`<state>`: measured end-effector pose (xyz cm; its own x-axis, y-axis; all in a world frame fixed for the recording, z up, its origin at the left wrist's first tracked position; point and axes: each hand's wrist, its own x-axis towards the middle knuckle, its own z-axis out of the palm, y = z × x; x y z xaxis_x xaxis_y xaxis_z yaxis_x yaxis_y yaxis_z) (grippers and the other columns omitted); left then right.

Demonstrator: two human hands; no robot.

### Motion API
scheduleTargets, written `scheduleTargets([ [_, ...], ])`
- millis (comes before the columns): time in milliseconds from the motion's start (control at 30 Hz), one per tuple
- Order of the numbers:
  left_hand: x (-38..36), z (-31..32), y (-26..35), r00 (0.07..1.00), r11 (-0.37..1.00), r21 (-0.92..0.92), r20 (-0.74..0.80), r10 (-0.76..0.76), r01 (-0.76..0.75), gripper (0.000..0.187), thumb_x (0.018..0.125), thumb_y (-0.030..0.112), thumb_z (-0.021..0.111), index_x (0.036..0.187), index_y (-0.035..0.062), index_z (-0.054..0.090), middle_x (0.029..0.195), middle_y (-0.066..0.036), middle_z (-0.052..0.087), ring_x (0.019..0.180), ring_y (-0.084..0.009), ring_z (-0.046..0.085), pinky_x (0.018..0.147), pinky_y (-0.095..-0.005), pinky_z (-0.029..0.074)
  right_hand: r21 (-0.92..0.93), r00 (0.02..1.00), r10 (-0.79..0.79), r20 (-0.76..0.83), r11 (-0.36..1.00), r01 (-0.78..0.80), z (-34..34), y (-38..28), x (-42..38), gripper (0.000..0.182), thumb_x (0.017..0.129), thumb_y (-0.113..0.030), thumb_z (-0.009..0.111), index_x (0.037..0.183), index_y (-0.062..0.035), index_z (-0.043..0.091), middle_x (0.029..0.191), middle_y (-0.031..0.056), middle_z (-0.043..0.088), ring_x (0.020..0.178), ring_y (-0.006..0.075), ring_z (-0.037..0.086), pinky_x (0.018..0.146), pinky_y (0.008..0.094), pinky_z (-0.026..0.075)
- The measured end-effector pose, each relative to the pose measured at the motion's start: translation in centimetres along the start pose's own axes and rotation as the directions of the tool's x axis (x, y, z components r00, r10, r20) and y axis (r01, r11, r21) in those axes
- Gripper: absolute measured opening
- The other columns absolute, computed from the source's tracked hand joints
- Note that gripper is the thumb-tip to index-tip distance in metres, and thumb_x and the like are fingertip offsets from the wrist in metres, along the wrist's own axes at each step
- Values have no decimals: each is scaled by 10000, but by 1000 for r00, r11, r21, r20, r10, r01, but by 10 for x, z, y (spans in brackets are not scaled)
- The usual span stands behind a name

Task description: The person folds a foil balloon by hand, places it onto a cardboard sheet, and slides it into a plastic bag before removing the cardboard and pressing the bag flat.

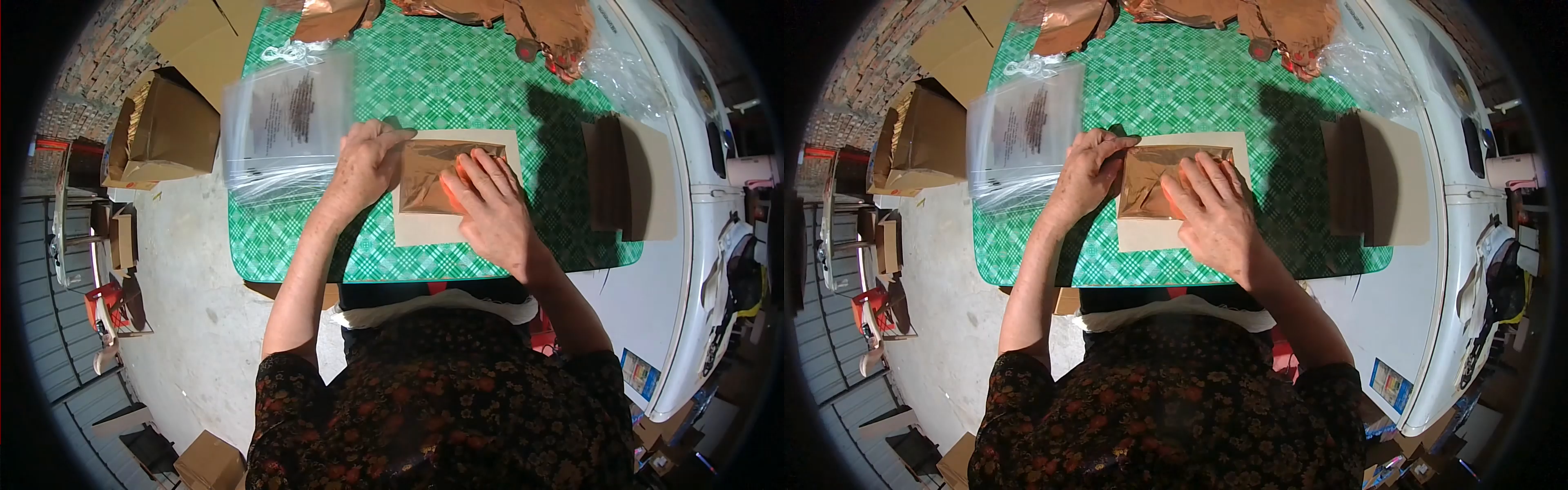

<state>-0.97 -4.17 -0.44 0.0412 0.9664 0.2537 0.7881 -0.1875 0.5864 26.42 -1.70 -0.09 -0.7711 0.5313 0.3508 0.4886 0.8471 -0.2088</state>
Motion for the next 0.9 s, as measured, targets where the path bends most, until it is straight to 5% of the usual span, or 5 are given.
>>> scheduleTargets([
  [300, 2, -4, 2, 1000, 994, -112, -11, -6, 5, 378, 863, 58, 764, 1239, 89, 779, 1031, -106, 673, 1072, -347, 604, 964, -443, 468, 97, 999, 46, -25, 994, -44, -1, 8, 1, 598, 848, -52, 671, 1445, -54, 636, 1483, 174, 602, 1478, 395, 473, 1213, 558, 406],
  [433, 4, 4, 8, 996, 1000, 7, -82, 27, -27, 351, 888, 54, 783, 1237, 82, 767, 1014, -107, 667, 1052, -343, 605, 971, -454, 493, 176, 997, 47, -54, 984, -37, -3, 10, 3, 588, 856, -19, 657, 1443, -41, 630, 1472, 177, 606, 1471, 407, 474, 1219, 563, 401],
  [900, 12, 14, 1, 990, 998, 66, -139, -10, 20, 127, 886, 33, 763, 1013, 39, 751, 962, -145, 719, 999, -375, 658, 899, -475, 534, 59, 999, -41, 9, 997, 40, -13, 8, 2, 550, 831, -45, 711, 1380, -35, 681, 1474, 165, 610, 1484, 417, 454, 1217, 578, 409],
])
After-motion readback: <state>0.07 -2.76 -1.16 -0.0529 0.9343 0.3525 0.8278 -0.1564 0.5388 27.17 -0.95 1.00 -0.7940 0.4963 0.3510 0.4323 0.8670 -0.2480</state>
